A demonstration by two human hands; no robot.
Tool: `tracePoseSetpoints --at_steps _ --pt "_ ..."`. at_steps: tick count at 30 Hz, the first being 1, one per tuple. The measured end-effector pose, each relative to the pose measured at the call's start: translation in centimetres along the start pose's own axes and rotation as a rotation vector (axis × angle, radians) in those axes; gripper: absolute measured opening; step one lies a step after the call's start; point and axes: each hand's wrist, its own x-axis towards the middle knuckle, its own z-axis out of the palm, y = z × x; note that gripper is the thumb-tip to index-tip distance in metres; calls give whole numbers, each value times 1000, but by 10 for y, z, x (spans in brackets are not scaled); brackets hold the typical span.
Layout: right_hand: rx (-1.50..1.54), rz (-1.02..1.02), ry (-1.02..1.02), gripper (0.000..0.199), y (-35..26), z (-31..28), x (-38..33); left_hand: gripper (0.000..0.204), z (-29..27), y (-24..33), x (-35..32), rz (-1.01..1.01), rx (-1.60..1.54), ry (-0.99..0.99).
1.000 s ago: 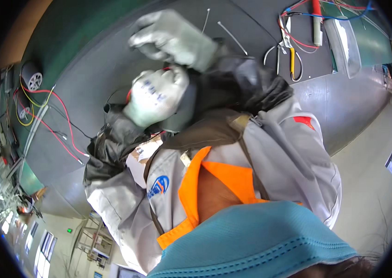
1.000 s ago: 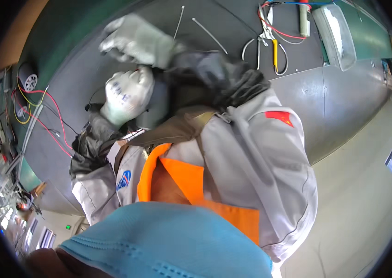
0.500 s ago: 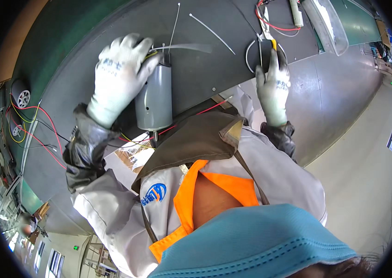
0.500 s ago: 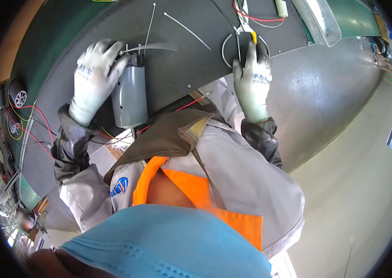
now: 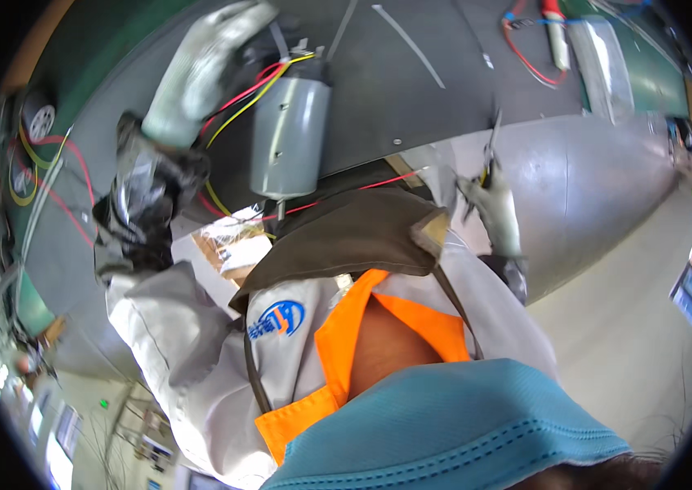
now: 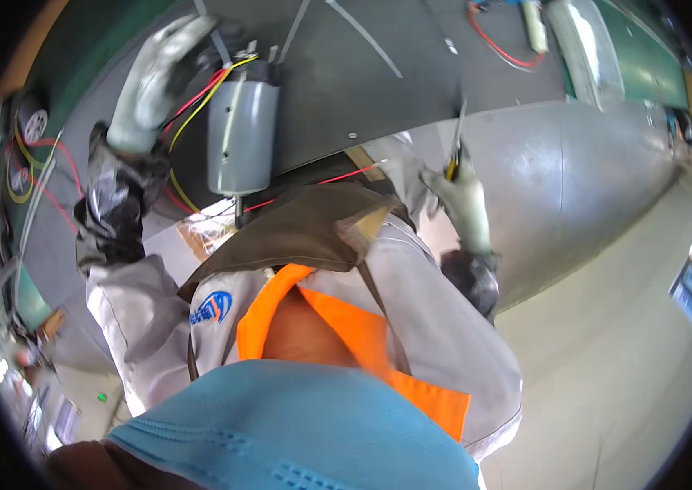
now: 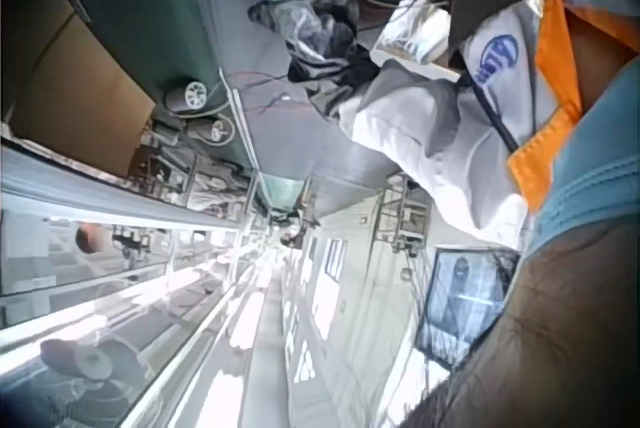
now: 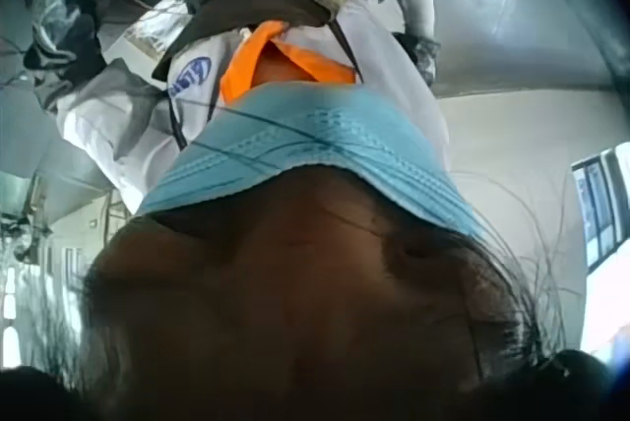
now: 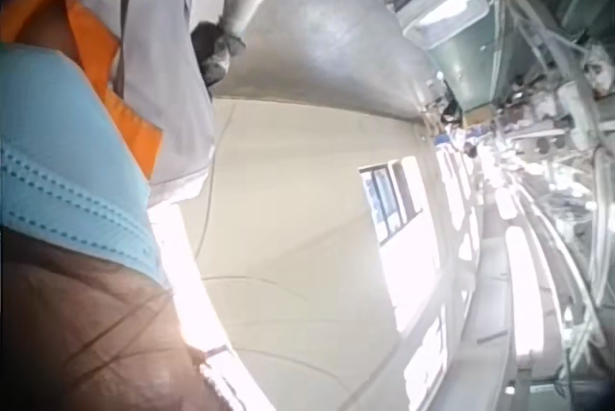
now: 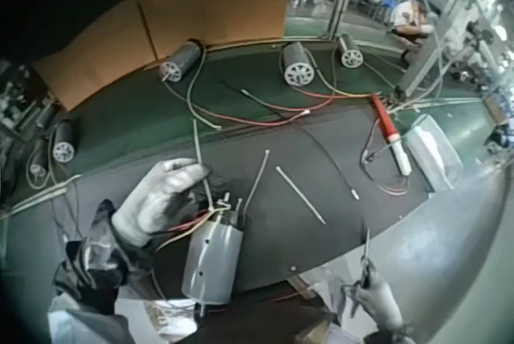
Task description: Connecting and organizing wires on small electric motors at a production workstation.
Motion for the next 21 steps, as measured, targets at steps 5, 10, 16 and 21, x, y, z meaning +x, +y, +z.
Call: tracePoseSetpoints --at_steps 5,10,16,21 --pt "448 -317 -504 61 -22 -8 -4 59 -11 -3 12 -176 -502 -69" --pt "-555 -902 -402 47 -140 27 47 24 2 22 37 -242 -376 124" --pt "-1044 -1011 -463 67 -232 75 56 29 -1 57 31 -64 322 143" --pt "-1214 -975 -326 67 -233 77 46 27 3 58 33 366 700 227"
